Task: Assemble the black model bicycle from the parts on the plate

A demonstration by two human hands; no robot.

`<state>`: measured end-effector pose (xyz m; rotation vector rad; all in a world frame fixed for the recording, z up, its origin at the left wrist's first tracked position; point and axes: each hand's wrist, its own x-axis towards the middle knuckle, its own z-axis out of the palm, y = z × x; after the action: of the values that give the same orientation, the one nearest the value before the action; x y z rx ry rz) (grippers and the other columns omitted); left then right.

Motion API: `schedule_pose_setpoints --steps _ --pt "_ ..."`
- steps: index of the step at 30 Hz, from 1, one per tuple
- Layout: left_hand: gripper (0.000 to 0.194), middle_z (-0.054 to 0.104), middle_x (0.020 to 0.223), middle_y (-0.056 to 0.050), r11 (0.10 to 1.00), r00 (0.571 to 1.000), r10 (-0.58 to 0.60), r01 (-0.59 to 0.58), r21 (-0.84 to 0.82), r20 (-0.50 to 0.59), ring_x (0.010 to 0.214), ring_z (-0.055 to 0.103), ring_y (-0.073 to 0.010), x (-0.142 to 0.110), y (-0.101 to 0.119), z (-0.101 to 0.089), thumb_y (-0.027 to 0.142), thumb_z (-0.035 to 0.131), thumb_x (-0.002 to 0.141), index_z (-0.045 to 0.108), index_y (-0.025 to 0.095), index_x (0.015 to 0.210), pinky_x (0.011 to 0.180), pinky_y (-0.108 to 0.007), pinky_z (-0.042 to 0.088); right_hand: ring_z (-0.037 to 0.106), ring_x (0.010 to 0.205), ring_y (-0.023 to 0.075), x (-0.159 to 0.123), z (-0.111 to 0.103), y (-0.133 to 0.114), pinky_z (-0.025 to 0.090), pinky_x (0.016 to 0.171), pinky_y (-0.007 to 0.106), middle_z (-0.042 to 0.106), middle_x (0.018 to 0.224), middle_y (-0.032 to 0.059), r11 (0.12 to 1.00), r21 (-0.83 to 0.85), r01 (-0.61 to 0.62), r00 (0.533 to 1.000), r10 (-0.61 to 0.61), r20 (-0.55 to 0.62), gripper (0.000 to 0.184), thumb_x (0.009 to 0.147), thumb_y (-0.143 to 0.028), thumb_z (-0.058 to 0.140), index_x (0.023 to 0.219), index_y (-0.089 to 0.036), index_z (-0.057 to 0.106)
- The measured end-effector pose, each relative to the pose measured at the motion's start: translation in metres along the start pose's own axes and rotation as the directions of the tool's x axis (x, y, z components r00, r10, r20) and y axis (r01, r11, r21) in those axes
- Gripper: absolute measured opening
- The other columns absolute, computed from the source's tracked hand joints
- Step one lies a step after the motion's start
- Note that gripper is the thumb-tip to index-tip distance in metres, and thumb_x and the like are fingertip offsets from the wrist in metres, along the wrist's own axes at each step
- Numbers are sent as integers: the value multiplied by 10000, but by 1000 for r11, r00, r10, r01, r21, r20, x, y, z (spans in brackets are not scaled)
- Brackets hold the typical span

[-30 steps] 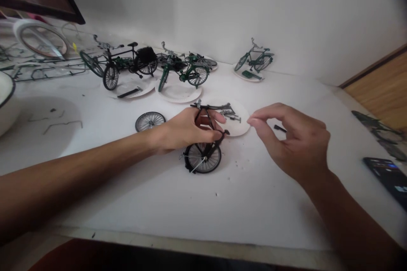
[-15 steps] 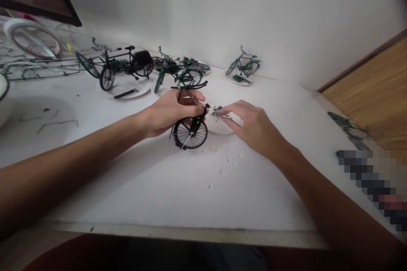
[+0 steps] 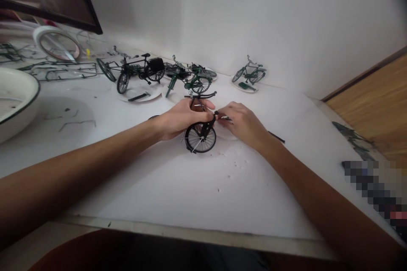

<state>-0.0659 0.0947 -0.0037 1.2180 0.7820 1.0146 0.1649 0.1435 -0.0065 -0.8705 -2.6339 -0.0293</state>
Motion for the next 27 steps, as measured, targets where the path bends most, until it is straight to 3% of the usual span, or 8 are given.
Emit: schedule_pose_setpoints --steps 5,8,10,13,15,18,23,27 --pt "265 702 929 -20 998 992 -31 37 -52 121 836 616 -84 -1 -4 1 109 712 843 756 164 1098 762 -217 457 622 901 248 -1 -5 -7 496 800 383 666 931 106 1000 -1 -12 1000 12 8 103 943 -108 590 961 -148 684" --pt "230 717 975 -30 997 987 -70 75 -29 141 836 616 -87 0 -8 0 141 727 851 776 174 1074 751 -215 463 642 895 221 -9 -18 -21 508 790 356 684 945 69 996 68 -62 996 66 -56 98 911 -100 641 964 -179 663" --pt "202 717 982 -26 996 985 -83 86 -15 150 836 620 -90 0 -9 -1 179 747 857 777 184 1057 747 -217 468 677 882 197 -17 -29 -36 528 797 338 708 960 34 962 221 -163 971 196 -138 144 877 -110 694 971 -210 651" --pt "181 712 981 -14 995 983 -98 97 8 153 845 625 -90 -1 -9 -1 232 766 867 770 201 1045 755 -213 474 709 945 191 -28 -39 -63 557 849 319 710 946 11 838 460 -293 891 414 -187 154 869 -182 745 938 -229 616" --pt "184 706 961 -11 995 986 -95 92 24 135 822 619 -88 -1 -9 0 273 767 874 765 203 1044 745 -215 475 722 948 187 -32 -39 -77 573 843 308 704 935 6 760 571 -311 864 476 -163 155 874 -210 754 927 -234 610" --pt "198 709 960 -25 996 992 -83 82 22 94 810 622 -97 -2 -10 3 284 764 872 761 187 1044 755 -230 482 731 913 168 -33 -31 -87 587 812 279 700 914 -4 728 616 -301 852 495 -169 151 867 -184 757 904 -230 617" --pt "190 722 998 -44 999 999 -37 37 -7 -20 882 652 -128 -5 -12 18 228 755 854 741 156 1029 823 -263 498 736 873 131 -32 -19 -84 594 788 236 696 899 -31 753 590 -291 824 510 -245 186 845 -137 769 916 -229 623" --pt "144 714 928 -36 999 989 30 -23 47 -148 882 645 -137 -11 -12 34 213 705 878 734 148 1003 809 -267 487 744 870 119 -35 -20 -83 590 808 224 701 896 -45 835 475 -278 826 460 -325 205 843 -109 768 926 -226 622"
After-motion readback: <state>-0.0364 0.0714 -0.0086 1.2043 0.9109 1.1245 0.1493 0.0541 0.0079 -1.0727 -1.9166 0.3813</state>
